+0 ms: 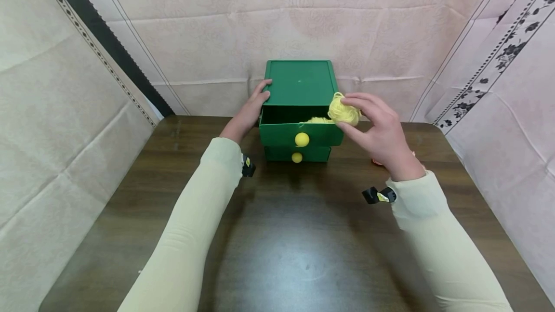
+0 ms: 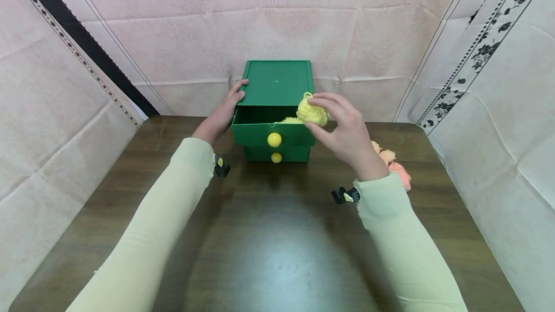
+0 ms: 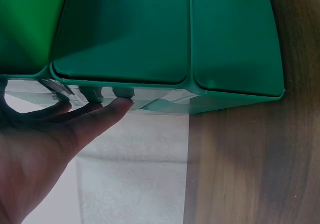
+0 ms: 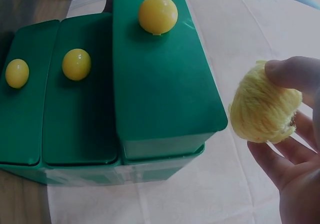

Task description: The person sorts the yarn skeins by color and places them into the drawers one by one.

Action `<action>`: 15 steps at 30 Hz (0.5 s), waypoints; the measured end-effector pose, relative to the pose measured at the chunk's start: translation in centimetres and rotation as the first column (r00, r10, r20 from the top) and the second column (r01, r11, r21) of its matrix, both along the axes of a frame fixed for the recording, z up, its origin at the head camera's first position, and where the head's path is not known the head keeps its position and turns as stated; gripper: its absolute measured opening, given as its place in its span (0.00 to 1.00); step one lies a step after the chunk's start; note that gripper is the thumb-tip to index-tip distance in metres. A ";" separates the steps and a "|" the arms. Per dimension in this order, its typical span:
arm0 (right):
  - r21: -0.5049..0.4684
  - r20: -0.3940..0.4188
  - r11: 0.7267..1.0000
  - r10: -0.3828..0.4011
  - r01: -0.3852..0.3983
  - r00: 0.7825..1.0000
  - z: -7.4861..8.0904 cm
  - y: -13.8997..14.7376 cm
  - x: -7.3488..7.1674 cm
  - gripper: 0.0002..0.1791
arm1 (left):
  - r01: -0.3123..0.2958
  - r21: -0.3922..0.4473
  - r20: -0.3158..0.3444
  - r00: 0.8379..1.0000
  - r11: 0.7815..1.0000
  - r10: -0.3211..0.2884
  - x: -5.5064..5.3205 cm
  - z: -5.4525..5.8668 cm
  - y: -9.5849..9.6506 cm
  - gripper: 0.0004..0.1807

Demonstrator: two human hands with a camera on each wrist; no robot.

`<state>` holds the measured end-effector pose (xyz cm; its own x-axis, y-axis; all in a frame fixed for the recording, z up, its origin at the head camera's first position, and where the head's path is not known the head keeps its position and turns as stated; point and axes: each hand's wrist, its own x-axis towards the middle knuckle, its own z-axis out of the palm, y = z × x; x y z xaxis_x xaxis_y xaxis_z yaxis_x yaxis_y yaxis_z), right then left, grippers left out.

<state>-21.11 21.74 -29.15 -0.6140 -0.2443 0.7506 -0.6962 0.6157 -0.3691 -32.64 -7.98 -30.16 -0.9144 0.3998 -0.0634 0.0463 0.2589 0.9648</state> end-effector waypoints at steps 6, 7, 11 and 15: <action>-0.015 -0.003 1.000 0.008 -0.008 1.000 0.2 -0.6 -0.3 0.25 | 0.002 0.007 -0.009 1.000 1.000 -0.002 0.0 0.0 0.0 0.27; -0.018 0.000 1.000 0.010 -0.010 1.000 0.2 -0.6 -0.3 0.25 | 0.003 0.007 -0.015 1.000 1.000 -0.002 0.0 0.0 0.0 0.27; -0.026 0.017 1.000 0.017 -0.016 1.000 0.4 -1.0 -0.5 0.24 | 0.005 0.007 -0.028 1.000 1.000 -0.005 0.0 -0.1 0.0 0.27; -0.024 0.026 1.000 0.017 -0.017 1.000 0.4 -1.4 -0.8 0.24 | 0.004 0.011 -0.033 0.999 1.000 -0.004 -0.1 -0.2 0.0 0.27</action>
